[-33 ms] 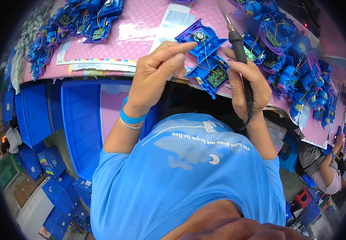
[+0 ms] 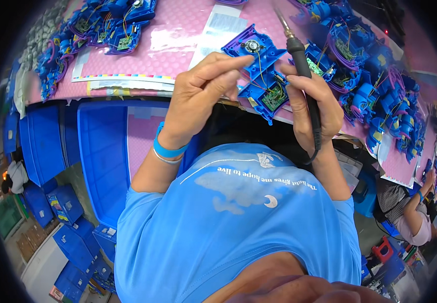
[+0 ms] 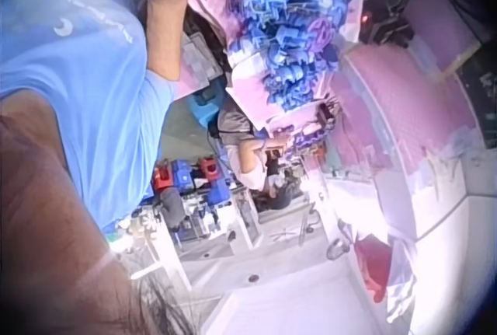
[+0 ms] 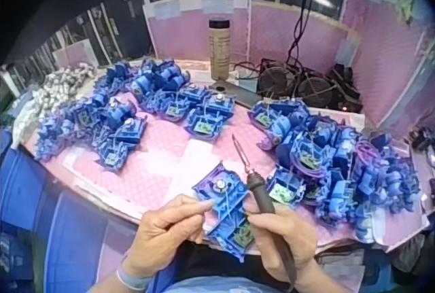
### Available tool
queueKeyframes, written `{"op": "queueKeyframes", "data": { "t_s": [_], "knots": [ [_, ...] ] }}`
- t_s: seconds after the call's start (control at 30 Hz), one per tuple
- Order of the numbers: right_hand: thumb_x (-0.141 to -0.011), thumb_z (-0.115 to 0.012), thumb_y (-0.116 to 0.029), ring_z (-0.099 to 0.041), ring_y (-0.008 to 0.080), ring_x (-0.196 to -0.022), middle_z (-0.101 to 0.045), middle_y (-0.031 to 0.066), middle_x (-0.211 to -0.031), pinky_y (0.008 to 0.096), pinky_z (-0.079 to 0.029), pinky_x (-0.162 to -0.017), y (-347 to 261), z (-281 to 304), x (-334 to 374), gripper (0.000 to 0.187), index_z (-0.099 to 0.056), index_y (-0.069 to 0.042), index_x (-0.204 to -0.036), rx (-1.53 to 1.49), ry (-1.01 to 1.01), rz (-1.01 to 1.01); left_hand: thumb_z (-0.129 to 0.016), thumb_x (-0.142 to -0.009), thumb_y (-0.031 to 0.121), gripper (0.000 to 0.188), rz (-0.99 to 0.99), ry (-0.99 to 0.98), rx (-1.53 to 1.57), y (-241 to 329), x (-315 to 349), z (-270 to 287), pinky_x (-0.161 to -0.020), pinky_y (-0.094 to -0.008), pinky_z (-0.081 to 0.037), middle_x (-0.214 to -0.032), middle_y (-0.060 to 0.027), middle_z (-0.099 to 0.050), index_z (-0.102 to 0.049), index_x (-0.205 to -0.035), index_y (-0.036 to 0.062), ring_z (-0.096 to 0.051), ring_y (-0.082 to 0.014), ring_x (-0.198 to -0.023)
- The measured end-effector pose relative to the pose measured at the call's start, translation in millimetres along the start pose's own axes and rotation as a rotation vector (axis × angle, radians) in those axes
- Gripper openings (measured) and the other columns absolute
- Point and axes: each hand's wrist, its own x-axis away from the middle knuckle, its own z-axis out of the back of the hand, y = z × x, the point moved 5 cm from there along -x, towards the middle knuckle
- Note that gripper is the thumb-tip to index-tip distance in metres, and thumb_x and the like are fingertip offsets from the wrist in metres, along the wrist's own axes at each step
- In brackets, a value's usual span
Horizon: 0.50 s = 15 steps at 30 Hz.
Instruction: Soldering components onto small circuit boards and trimming wires at a factory workstation.
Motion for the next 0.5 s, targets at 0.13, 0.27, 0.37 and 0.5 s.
{"op": "queueKeyframes", "data": {
  "t_s": [0.13,0.27,0.37,0.5],
  "knots": [
    [-0.086,-0.076,0.004,-0.069,0.0183,-0.076,-0.075,0.0103,-0.095,0.0264,-0.054,-0.064,-4.4,-11.9,-16.2,0.018,-0.068,-0.003,-0.101,-0.127,0.043,-0.009,-0.069,-0.097,0.005,0.036,0.047,0.004,0.094,2.2,-0.3,-18.2,-0.068,-0.0197,-0.056,-0.097,-0.0025,-0.064,-0.066,-0.133,0.0017,-0.063,-0.0065,-0.079],
    [-0.087,-0.076,0.006,-0.072,0.0197,-0.089,-0.075,0.015,-0.098,0.03,-0.058,-0.078,1.1,-15.2,-10.1,0.024,-0.065,-0.001,-0.107,-0.171,-0.061,-0.094,-0.073,-0.096,0.01,0.03,0.057,0.007,0.14,-2.6,-1.7,-21.2,-0.068,-0.0203,-0.057,-0.096,-0.0029,-0.067,-0.069,-0.124,0.0002,-0.064,-0.0064,-0.08],
    [-0.086,-0.077,0.008,-0.072,0.019,-0.084,-0.074,0.0141,-0.095,0.0312,-0.059,-0.077,3.8,-15.2,-6.4,0.025,-0.065,0.0,-0.106,-0.225,-0.03,-0.193,-0.075,-0.094,0.011,0.026,0.092,0.006,0.092,-5.9,2.1,-14.9,-0.068,-0.0203,-0.057,-0.096,-0.0036,-0.069,-0.071,-0.118,-0.0001,-0.065,-0.0064,-0.081],
    [-0.089,-0.072,0.01,-0.072,0.018,-0.08,-0.073,0.0135,-0.091,0.0292,-0.058,-0.072,2.5,-7.5,-5.9,0.019,-0.067,0.001,-0.105,-0.314,0.076,-0.23,-0.076,-0.093,0.009,0.02,0.172,0.085,-0.009,-6.8,6.9,-3.9,-0.069,-0.0198,-0.055,-0.096,-0.0032,-0.071,-0.074,-0.111,0.0006,-0.066,-0.0066,-0.083]
  ]
}}
